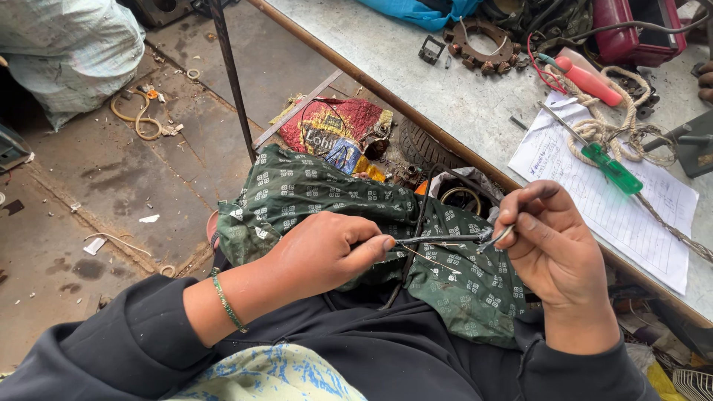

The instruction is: The person strips the outer insulation from a black cable and the inner insulation from multiple colored wires using a pair of cutters. They twist the exposed copper strands and remove the cut insulation.

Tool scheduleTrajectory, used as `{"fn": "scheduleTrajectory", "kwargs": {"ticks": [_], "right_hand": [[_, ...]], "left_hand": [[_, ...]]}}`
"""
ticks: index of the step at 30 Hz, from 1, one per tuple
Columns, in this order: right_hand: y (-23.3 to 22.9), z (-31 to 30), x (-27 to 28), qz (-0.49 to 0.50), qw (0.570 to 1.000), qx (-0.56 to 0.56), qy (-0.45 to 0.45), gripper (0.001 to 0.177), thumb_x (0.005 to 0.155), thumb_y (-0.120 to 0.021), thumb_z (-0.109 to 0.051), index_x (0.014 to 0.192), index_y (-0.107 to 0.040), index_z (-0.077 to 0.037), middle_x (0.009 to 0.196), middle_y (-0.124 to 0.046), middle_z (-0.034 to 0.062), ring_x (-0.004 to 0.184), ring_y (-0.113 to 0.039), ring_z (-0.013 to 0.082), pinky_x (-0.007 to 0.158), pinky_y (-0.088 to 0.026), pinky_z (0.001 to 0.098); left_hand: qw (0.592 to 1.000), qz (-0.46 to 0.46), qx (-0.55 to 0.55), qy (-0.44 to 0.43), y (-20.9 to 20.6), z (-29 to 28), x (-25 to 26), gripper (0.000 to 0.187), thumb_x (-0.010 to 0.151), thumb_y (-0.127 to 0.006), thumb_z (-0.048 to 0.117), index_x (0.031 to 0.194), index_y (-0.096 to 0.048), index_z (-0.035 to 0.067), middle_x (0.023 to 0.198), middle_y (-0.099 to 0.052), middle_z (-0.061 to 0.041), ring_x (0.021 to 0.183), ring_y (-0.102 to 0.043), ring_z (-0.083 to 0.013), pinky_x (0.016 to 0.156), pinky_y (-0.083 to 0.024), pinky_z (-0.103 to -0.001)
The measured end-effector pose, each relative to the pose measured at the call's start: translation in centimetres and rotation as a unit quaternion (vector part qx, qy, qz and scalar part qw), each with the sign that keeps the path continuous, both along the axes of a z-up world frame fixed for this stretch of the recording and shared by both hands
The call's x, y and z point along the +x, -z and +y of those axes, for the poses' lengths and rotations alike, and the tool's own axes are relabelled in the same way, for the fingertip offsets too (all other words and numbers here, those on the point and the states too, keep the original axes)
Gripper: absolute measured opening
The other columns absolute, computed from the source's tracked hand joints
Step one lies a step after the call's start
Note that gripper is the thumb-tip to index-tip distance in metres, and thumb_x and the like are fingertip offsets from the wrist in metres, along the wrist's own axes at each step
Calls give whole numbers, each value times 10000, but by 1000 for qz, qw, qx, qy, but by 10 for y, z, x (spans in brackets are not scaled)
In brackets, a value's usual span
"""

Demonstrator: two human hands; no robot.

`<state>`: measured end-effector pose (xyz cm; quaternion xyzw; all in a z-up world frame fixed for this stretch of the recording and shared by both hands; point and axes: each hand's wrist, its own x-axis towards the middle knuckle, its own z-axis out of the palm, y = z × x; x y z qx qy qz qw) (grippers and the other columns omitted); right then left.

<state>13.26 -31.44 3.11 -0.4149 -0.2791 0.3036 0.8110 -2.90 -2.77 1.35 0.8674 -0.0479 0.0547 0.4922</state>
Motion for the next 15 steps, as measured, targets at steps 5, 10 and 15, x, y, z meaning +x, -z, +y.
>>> {"fn": "scheduleTrajectory", "kwargs": {"ticks": [5, 10, 15], "right_hand": [[0, 9, -26, -163, 975, -144, 37, 284, 987, -580, 110, 1257, -567, 25, 1179, -673, 203, 1069, -706, 271, 953, -582, 391], [3, 21, -60, -278, 918, -283, -3, 404, 897, -655, 112, 1278, -561, 13, 1194, -708, 145, 1153, -717, 239, 988, -587, 379], [-1, 23, -69, -311, 908, -280, -36, 490, 882, -691, 106, 1345, -558, 13, 1273, -701, 151, 1221, -683, 240, 1061, -549, 389]], "left_hand": [[997, -53, 61, 14, 7, -11, -3, 345, 961, -610, 398, 883, -739, 88, 772, -730, -113, 736, -703, -326, 625, -528, -451], [990, -117, 74, 13, 11, -26, -13, 307, 990, -632, 369, 971, -707, 72, 815, -728, -134, 772, -699, -348, 651, -540, -461], [986, -146, 80, 1, 10, -27, -16, 349, 962, -652, 311, 1164, -672, 27, 859, -727, -175, 767, -697, -378, 627, -547, -470]]}}
